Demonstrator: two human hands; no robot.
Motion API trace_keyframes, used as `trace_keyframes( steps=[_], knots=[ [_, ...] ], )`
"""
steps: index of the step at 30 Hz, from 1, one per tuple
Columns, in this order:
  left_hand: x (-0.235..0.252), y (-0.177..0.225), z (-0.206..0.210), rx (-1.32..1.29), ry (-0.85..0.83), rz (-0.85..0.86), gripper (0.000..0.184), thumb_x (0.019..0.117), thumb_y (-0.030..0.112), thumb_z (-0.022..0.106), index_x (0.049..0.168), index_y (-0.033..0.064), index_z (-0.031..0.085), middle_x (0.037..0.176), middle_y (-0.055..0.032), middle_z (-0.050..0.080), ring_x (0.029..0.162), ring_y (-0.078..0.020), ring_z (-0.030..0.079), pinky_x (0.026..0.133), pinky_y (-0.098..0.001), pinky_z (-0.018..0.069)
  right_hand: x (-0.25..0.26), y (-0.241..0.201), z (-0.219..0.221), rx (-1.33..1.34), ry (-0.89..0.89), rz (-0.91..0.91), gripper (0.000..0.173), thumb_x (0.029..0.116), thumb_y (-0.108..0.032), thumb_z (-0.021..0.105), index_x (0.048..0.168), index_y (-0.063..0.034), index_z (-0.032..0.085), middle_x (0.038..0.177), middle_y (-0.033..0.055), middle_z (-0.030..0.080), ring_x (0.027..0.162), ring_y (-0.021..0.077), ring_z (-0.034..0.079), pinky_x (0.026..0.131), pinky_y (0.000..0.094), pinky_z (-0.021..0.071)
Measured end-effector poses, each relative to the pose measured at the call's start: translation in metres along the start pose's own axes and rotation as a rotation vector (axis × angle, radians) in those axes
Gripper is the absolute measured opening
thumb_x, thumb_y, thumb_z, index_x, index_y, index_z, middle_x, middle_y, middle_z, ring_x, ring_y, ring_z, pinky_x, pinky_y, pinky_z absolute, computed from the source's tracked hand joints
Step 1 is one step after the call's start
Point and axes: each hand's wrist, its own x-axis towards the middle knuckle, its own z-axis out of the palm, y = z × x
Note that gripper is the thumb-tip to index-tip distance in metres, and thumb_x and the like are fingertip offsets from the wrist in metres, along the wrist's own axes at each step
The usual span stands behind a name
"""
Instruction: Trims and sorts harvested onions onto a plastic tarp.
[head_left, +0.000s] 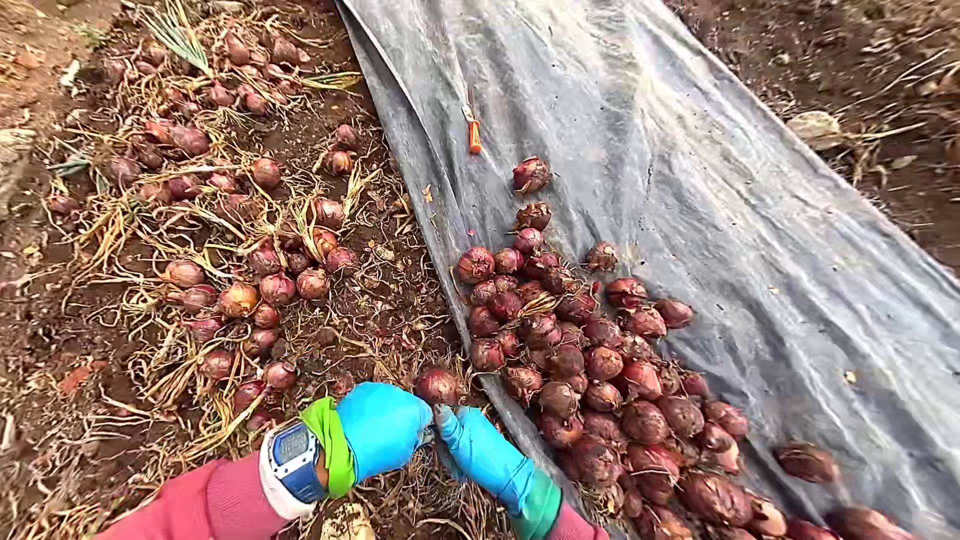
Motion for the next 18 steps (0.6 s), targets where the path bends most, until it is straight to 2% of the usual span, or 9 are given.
trace_keyframes(
  steps=[3,5,7,9,11,12,14,16,18],
  knots=[
    [0.008,-0.033,-0.035,-0.134,0.379,-0.233,0.029,0.1064,0.043,0.052,0.121,0.0297,0.074,0.113,-0.0029,0.076,0.106,-0.028,0.072,0.089,-0.0609,0.0551,-0.012,-0.029,-0.04,0.167,0.346,-0.145,0.09,0.0931,-0.084,0.017,0.083,-0.0098,0.066,0.055,0.003,0.054,0.044,0.0161,0.054,0.044,0.035,0.0513],
    [-0.005,-0.088,-0.051,-0.267,0.641,-0.439,0.031,0.1052,0.045,0.055,0.118,0.0254,0.075,0.109,-0.0094,0.076,0.105,-0.0347,0.071,0.088,-0.0684,0.0521,-0.013,-0.047,-0.059,0.223,0.526,-0.202,0.088,0.0973,-0.077,0.009,0.086,-0.0101,0.064,0.054,0.0032,0.052,0.043,0.0174,0.052,0.041,0.0369,0.051],
    [-0.021,-0.144,-0.038,-0.317,0.756,-0.651,0.034,0.102,0.048,0.059,0.114,0.0208,0.075,0.105,-0.0134,0.075,0.103,-0.0382,0.071,0.087,-0.0705,0.0515,-0.007,-0.045,-0.065,0.225,0.558,-0.214,0.087,0.0971,-0.078,0.008,0.087,-0.0107,0.062,0.054,0.0049,0.053,0.042,0.0202,0.053,0.04,0.0408,0.0518],
    [-0.025,-0.19,-0.001,-0.315,0.691,-0.804,0.037,0.095,0.051,0.067,0.112,0.0195,0.076,0.104,-0.0145,0.076,0.102,-0.0392,0.071,0.086,-0.0709,0.0528,0.004,-0.02,-0.049,0.256,0.49,-0.15,0.088,0.0987,-0.075,0.007,0.095,-0.0098,0.065,0.056,0.0067,0.055,0.042,0.0217,0.055,0.041,0.0426,0.0532],
    [-0.004,-0.217,0.058,-0.333,0.518,-0.904,0.048,0.0843,0.051,0.079,0.118,0.0167,0.073,0.109,-0.0163,0.074,0.103,-0.0399,0.071,0.087,-0.0693,0.0542,0.017,0.014,-0.018,0.313,0.379,-0.017,0.089,0.1014,-0.07,0.004,0.102,-0.0063,0.066,0.058,0.0093,0.057,0.043,0.0237,0.057,0.042,0.0433,0.0548],
    [0.012,-0.222,0.091,-0.347,0.434,-0.938,0.056,0.0811,0.045,0.083,0.124,0.0118,0.069,0.115,-0.0193,0.072,0.106,-0.042,0.07,0.088,-0.0689,0.0548,0.021,0.028,0.002,0.344,0.343,0.048,0.088,0.1029,-0.067,0.004,0.099,-0.0045,0.066,0.057,0.0103,0.058,0.043,0.0244,0.057,0.042,0.0431,0.0549],
    [0.038,-0.227,0.14,-0.377,0.341,-0.987,0.058,0.0867,0.028,0.078,0.137,0.0057,0.058,0.129,-0.0234,0.065,0.109,-0.0452,0.069,0.089,-0.0678,0.0561,0.024,0.048,0.041,0.417,0.255,0.151,0.089,0.1032,-0.065,0.002,0.096,-0.0021,0.063,0.059,0.0104,0.059,0.043,0.024,0.057,0.042,0.0416,0.0547],
    [0.042,-0.238,0.15,-0.446,0.312,-0.98,0.05,0.0881,0.03,0.076,0.129,0.0057,0.062,0.119,-0.0227,0.07,0.108,-0.0438,0.07,0.09,-0.0669,0.0554,0.013,0.059,0.073,0.483,0.21,0.221,0.092,0.1023,-0.065,-0.001,0.099,-0.0004,0.064,0.059,0.0102,0.06,0.044,0.0233,0.059,0.042,0.0408,0.0555],
    [0.031,-0.239,0.134,-0.51,0.265,-0.902,0.043,0.0902,0.043,0.076,0.112,0.0068,0.069,0.106,-0.02,0.073,0.103,-0.0407,0.071,0.089,-0.066,0.0553,-0.004,0.061,0.09,0.554,0.193,0.302,0.092,0.1022,-0.064,-0.004,0.093,0.0,0.062,0.058,0.0107,0.061,0.044,0.0233,0.06,0.043,0.0404,0.056]
  ],
)
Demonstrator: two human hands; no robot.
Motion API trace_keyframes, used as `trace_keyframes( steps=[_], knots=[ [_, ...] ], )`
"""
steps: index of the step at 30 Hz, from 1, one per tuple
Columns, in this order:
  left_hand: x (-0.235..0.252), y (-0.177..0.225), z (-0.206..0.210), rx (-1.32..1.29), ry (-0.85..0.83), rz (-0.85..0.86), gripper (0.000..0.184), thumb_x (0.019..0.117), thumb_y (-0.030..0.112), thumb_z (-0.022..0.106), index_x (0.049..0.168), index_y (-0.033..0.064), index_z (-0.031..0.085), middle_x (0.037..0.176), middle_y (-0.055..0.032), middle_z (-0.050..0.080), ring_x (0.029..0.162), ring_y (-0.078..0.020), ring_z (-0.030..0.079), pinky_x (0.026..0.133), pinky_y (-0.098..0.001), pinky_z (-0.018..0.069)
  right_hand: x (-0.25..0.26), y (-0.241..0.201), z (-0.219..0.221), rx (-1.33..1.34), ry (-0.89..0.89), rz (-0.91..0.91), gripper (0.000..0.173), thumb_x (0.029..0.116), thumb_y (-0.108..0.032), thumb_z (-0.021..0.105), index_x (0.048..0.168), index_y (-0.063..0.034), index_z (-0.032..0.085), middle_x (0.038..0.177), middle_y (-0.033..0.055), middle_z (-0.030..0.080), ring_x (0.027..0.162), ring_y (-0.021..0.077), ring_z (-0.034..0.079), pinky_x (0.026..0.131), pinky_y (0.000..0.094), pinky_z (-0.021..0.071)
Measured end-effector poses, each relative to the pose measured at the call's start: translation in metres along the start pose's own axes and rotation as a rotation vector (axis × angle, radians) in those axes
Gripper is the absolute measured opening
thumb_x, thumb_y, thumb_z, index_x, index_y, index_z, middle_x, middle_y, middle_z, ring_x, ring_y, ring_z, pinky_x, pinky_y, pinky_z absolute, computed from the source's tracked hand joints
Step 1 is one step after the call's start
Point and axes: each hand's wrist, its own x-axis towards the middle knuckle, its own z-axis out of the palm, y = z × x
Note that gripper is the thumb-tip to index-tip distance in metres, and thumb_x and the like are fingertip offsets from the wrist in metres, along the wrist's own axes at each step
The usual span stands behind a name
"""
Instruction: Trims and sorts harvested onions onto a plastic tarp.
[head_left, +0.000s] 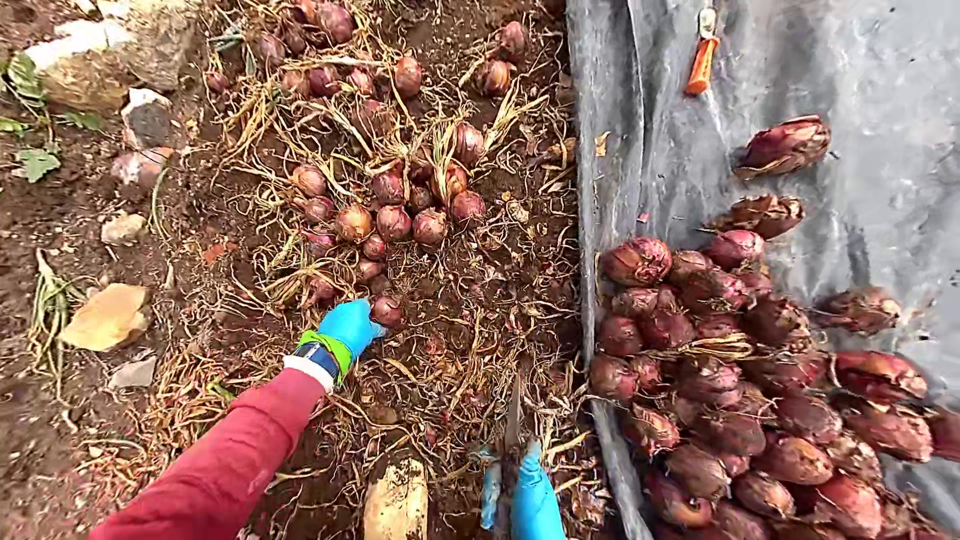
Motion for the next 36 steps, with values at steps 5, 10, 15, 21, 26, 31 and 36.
trace_keyframes(
  steps=[5,10,15,21,26,31,36],
  knots=[
    [-0.07,0.036,-0.038,0.092,-0.066,0.453,0.039,0.0921,0.056,0.071,0.095,0.0176,0.074,0.096,-0.0032,0.074,0.093,-0.0243,0.071,0.083,-0.0536,0.0572,0.002,0.012,0.015,0.023,-0.209,0.019,0.089,0.0989,-0.075,0.014,0.098,-0.0008,0.064,0.06,0.0086,0.062,0.046,0.0199,0.059,0.044,0.0365,0.055],
    [-0.14,0.073,-0.038,0.193,-0.41,0.835,0.076,0.0846,0.08,0.061,0.098,0.0061,0.07,0.09,-0.0141,0.071,0.09,-0.0343,0.07,0.079,-0.0608,0.0549,0.017,-0.058,0.031,-0.184,-0.134,-0.439,0.086,0.0877,-0.087,0.033,0.091,-0.0076,0.066,0.066,0.0019,0.065,0.054,0.014,0.064,0.051,0.0349,0.058],
    [-0.123,0.072,-0.047,0.291,-0.107,0.665,0.064,0.0855,0.075,0.065,0.105,0.0158,0.074,0.099,-0.0074,0.075,0.097,-0.0285,0.072,0.085,-0.057,0.056,0.005,-0.083,0.004,-0.375,-0.186,-0.165,0.078,0.1006,-0.073,0.023,0.084,-0.0099,0.065,0.055,0.0025,0.054,0.044,0.0157,0.052,0.043,0.0352,0.0482],
    [-0.193,0.132,-0.048,0.416,-0.216,0.793,0.048,0.1007,0.054,0.053,0.105,0.009,0.069,0.1,-0.0146,0.072,0.099,-0.037,0.07,0.085,-0.0627,0.0537,-0.007,-0.08,-0.032,-0.587,-0.216,-0.179,0.088,0.0898,-0.088,0.023,0.078,-0.01,0.063,0.061,0.0043,0.061,0.051,0.0185,0.061,0.052,0.0395,0.055],
    [-0.162,0.134,-0.104,0.193,0.118,0.732,0.035,0.1051,0.05,0.053,0.119,0.0256,0.075,0.109,-0.0045,0.076,0.104,-0.0275,0.072,0.09,-0.0595,0.0551,-0.021,-0.158,-0.041,-0.383,0.066,-0.501,0.09,0.0943,-0.083,0.016,0.082,-0.0085,0.066,0.056,0.0037,0.057,0.046,0.0161,0.057,0.046,0.0351,0.0528],
    [-0.089,-0.042,-0.18,-0.064,0.308,0.374,0.029,0.0976,0.04,0.072,0.092,0.011,0.073,0.08,-0.0116,0.069,0.079,-0.0309,0.069,0.074,-0.0618,0.0537,-0.018,-0.181,-0.035,-0.157,0.064,-0.673,0.088,0.096,-0.079,0.01,0.091,-0.0094,0.063,0.06,0.0078,0.059,0.044,0.021,0.057,0.041,0.0388,0.054],
    [-0.056,-0.168,-0.145,0.226,0.224,-0.151,0.053,0.0864,0.047,0.081,0.116,0.0038,0.07,0.107,-0.026,0.071,0.102,-0.0476,0.068,0.084,-0.0724,0.0523,0.031,-0.107,0.013,-1.235,-0.338,0.132,0.093,0.0793,-0.094,0.04,0.092,-0.0072,0.07,0.086,0.0133,0.069,0.083,0.0318,0.068,0.076,0.0577,0.0538]
  ],
)
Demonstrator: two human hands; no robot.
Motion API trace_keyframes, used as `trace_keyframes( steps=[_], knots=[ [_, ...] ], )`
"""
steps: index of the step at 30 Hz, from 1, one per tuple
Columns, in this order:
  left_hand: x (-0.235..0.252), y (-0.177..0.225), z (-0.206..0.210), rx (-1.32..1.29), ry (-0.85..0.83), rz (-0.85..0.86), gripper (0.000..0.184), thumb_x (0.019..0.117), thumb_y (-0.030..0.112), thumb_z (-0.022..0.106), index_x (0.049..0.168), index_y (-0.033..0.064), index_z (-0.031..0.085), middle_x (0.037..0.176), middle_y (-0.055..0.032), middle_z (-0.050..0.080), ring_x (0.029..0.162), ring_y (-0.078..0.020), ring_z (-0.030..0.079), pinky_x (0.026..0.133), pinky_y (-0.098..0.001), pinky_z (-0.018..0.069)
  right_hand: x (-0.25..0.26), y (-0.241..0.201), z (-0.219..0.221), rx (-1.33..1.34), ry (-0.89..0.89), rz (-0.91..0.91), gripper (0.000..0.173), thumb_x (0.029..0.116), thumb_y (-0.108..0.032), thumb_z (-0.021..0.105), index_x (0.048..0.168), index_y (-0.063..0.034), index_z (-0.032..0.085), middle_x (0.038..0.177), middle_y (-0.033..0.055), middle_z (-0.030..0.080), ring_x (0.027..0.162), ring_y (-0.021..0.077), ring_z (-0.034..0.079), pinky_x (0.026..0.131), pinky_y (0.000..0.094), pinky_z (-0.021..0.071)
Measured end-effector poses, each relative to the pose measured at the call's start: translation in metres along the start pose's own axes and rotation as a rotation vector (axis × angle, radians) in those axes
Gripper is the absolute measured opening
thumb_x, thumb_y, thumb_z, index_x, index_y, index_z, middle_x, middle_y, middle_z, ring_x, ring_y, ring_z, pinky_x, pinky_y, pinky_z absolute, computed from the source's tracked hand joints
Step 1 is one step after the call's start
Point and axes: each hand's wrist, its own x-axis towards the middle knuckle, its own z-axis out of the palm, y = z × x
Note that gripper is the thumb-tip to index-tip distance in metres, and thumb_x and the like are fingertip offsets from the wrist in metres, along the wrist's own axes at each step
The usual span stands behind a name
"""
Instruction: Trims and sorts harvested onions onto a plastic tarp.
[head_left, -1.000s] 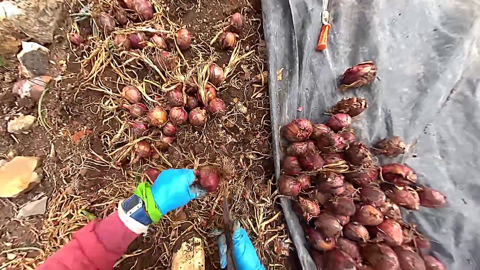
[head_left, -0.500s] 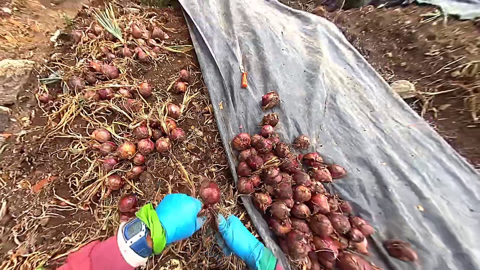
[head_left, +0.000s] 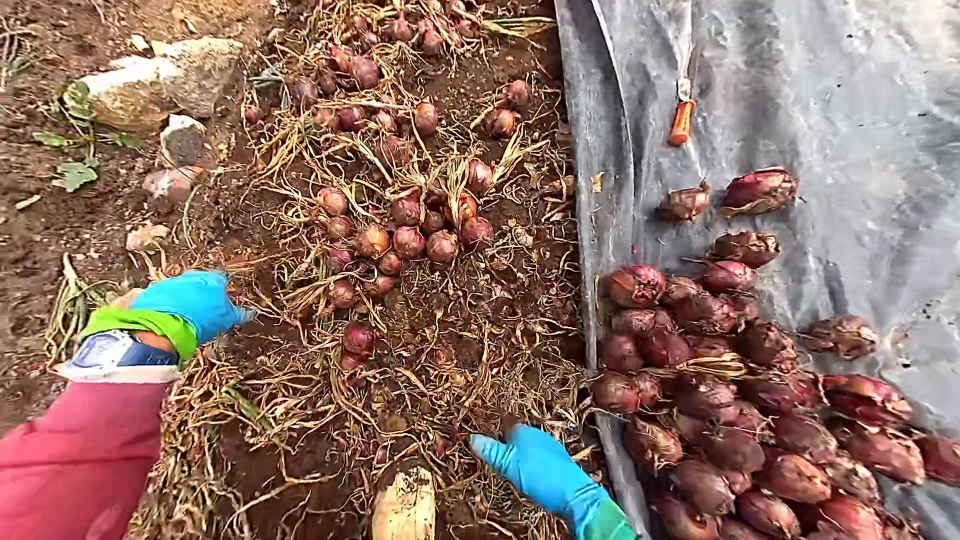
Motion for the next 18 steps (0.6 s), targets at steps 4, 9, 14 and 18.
trace_keyframes(
  steps=[4,9,14,18],
  knots=[
    [-0.019,0.078,0.085,-0.394,-0.043,-0.107,0.058,0.088,0.068,0.069,0.119,0.0188,0.073,0.103,-0.0145,0.075,0.097,-0.0387,0.072,0.084,-0.0691,0.0541,0.039,0.008,0.066,0.1,-0.135,0.122,0.084,0.0785,-0.091,0.05,0.09,-0.0104,0.073,0.082,0.0089,0.072,0.077,0.027,0.07,0.076,0.0566,0.0559],
    [0.012,0.16,0.153,-0.399,-0.211,-0.143,0.083,0.071,0.064,0.083,0.13,0.0101,0.062,0.12,-0.0177,0.071,0.107,-0.0379,0.071,0.089,-0.0645,0.0566,0.031,0.003,0.096,0.567,-0.024,0.042,0.058,0.0944,-0.062,0.061,0.087,-0.006,0.072,0.07,0.0069,0.07,0.055,0.0197,0.064,0.056,0.0402,0.0556],
    [-0.034,0.155,0.094,-0.524,-0.018,0.317,0.083,0.0669,0.033,0.095,0.14,0.0162,0.06,0.131,-0.0129,0.065,0.117,-0.0312,0.066,0.098,-0.0564,0.0565,0.025,0.0,0.086,1.087,0.176,-0.189,0.083,0.1054,-0.065,0.019,0.086,0.0007,0.066,0.066,0.0141,0.067,0.051,0.0247,0.066,0.049,0.0393,0.0592],
    [-0.113,0.19,0.055,-0.593,-0.144,0.637,0.08,0.0827,0.027,0.084,0.153,0.0392,0.048,0.125,-0.0011,0.072,0.112,-0.0197,0.07,0.098,-0.0508,0.0568,0.019,-0.013,0.064,1.043,0.171,-0.438,0.073,0.0965,-0.072,0.047,0.087,-0.0026,0.065,0.064,0.0085,0.064,0.049,0.0204,0.063,0.047,0.0359,0.0571]
  ],
)
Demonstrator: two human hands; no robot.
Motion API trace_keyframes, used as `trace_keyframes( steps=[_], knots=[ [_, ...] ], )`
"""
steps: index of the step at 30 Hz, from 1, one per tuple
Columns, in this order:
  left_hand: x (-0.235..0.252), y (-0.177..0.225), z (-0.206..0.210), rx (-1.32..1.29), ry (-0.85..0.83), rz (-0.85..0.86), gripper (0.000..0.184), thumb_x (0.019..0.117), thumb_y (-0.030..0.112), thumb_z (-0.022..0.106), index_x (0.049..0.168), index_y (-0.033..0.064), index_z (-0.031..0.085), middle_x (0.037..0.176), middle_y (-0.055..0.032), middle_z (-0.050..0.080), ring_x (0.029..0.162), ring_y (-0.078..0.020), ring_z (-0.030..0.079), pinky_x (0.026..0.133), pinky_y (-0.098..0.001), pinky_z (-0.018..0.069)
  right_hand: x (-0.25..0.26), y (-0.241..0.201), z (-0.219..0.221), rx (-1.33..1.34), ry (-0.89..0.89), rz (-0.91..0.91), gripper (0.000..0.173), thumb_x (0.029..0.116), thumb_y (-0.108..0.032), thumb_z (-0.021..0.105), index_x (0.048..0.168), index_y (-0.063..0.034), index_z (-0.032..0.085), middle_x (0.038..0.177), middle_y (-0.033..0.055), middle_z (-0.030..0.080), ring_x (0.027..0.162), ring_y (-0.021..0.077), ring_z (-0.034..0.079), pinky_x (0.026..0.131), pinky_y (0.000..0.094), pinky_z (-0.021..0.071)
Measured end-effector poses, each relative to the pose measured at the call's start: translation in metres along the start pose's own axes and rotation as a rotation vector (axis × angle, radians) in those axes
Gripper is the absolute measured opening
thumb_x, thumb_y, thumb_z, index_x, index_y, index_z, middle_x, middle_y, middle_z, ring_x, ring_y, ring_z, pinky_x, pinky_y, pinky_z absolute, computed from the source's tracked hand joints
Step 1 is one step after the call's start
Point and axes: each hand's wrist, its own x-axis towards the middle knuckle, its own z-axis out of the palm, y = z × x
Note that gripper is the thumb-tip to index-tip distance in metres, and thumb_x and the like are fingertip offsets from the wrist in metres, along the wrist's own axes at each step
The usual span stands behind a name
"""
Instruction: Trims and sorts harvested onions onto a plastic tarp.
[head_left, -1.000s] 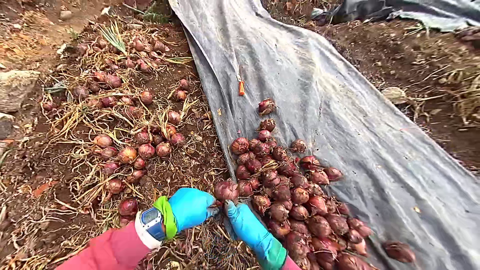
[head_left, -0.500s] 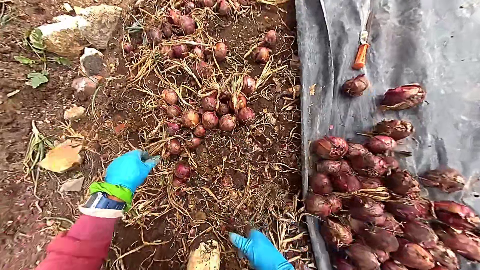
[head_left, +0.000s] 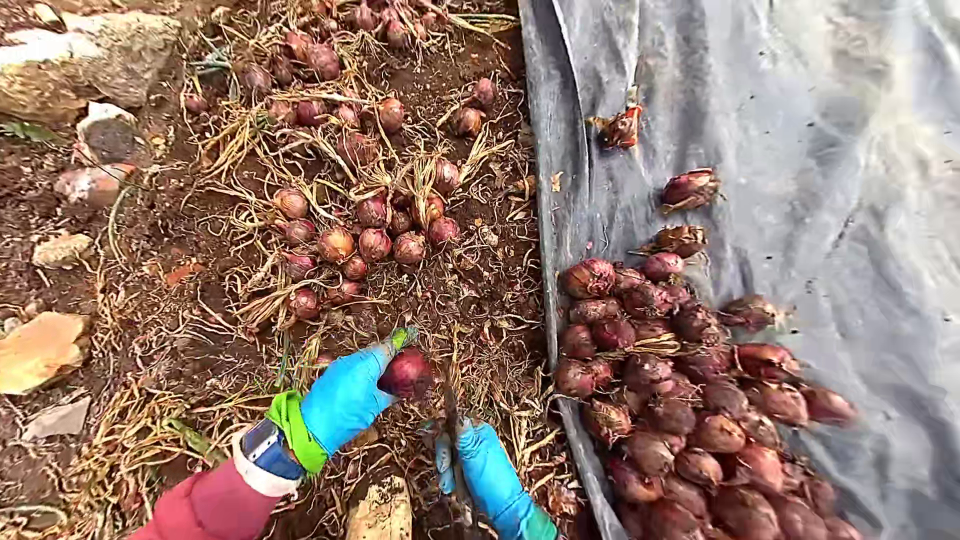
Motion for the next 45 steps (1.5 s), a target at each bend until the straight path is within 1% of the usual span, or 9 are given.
trace_keyframes(
  steps=[3,9,15,20,22,27,30,38,45],
  knots=[
    [-0.019,0.04,0.014,0.164,-0.192,0.092,0.065,0.0939,0.024,0.072,0.154,0.0315,0.048,0.115,-0.0081,0.074,0.105,-0.0288,0.072,0.093,-0.0561,0.0565,-0.014,-0.032,0.003,0.001,0.07,-0.134,0.052,0.0894,-0.056,0.07,0.082,-0.0047,0.064,0.06,0.0054,0.062,0.047,0.0175,0.06,0.046,0.0334,0.0545],
    [-0.024,0.064,-0.001,0.597,-0.231,0.434,0.019,0.1019,0.032,0.062,0.098,0.0177,0.075,0.093,-0.0067,0.075,0.088,-0.0298,0.073,0.073,-0.0568,0.0577,-0.045,-0.048,-0.026,-0.358,0.199,-0.025,0.078,0.0973,-0.077,0.03,0.085,-0.0081,0.064,0.061,0.0048,0.058,0.048,0.0184,0.057,0.05,0.0389,0.0526],
    [0.021,0.081,-0.017,0.284,0.038,0.16,0.025,0.0992,0.049,0.066,0.096,0.0266,0.076,0.083,0.0047,0.073,0.078,-0.0153,0.069,0.074,-0.0495,0.0576,-0.038,-0.045,-0.052,-0.097,0.175,-0.099,0.084,0.0992,-0.075,0.019,0.097,-0.0039,0.064,0.058,0.0055,0.056,0.043,0.0182,0.055,0.042,0.0351,0.0514],
    [0.024,0.162,0.006,0.631,-0.483,0.311,0.03,0.1034,0.036,0.051,0.105,0.0125,0.07,0.103,-0.0113,0.072,0.099,-0.0343,0.07,0.082,-0.0611,0.0548,-0.014,-0.079,-0.075,-0.477,0.018,-0.063,0.089,0.0856,-0.092,0.026,0.077,-0.0118,0.063,0.061,0.0023,0.06,0.05,0.0156,0.059,0.049,0.0358,0.053],
    [0.049,0.173,-0.012,0.566,-0.374,0.314,0.029,0.1055,0.04,0.051,0.108,0.0187,0.071,0.101,-0.0072,0.074,0.097,-0.0304,0.071,0.08,-0.0593,0.0553,-0.011,-0.104,-0.087,-0.486,0.167,-0.146,0.088,0.0865,-0.091,0.025,0.073,-0.0121,0.062,0.058,0.0016,0.058,0.048,0.0141,0.057,0.046,0.0333,0.0509],
    [0.096,0.072,-0.126,0.341,0.28,-0.005,0.03,0.1041,0.042,0.057,0.111,0.02,0.076,0.099,-0.0105,0.075,0.097,-0.0336,0.072,0.083,-0.066,0.0532,0.008,-0.16,-0.1,-0.359,0.499,-0.314,0.085,0.0988,-0.075,0.008,0.089,-0.0103,0.062,0.058,0.0051,0.055,0.044,0.0192,0.055,0.041,0.0388,0.0524],
    [0.063,-0.042,-0.153,0.545,0.351,-0.338,0.045,0.0937,0.041,0.07,0.124,0.0079,0.068,0.118,-0.0259,0.067,0.111,-0.0501,0.064,0.086,-0.0729,0.0521,0.015,-0.136,-0.101,-0.288,0.468,-0.259,0.084,0.1019,-0.069,0.004,0.092,-0.0093,0.062,0.059,0.0066,0.057,0.045,0.0213,0.056,0.042,0.0405,0.0533],
    [0.036,-0.131,0.01,-0.295,0.091,-0.835,0.08,0.1068,0.067,0.025,0.117,0.0019,0.07,0.092,-0.0165,0.077,0.079,-0.03,0.076,0.078,-0.0524,0.0624,-0.019,0.02,-0.025,-0.188,0.167,0.206,0.086,0.1034,-0.068,0.009,0.078,-0.0044,0.061,0.06,0.0098,0.062,0.046,0.0221,0.06,0.044,0.038,0.0545],
    [0.094,-0.13,0.03,-0.019,0.135,-0.746,0.062,0.0854,0.063,0.071,0.109,0.0063,0.075,0.108,-0.0194,0.074,0.105,-0.037,0.071,0.092,-0.0641,0.0547,-0.078,0.05,-0.001,-0.156,0.181,0.239,0.084,0.1058,-0.064,0.012,0.079,-0.003,0.063,0.063,0.0112,0.065,0.048,0.0218,0.061,0.047,0.037,0.0548]
  ],
)
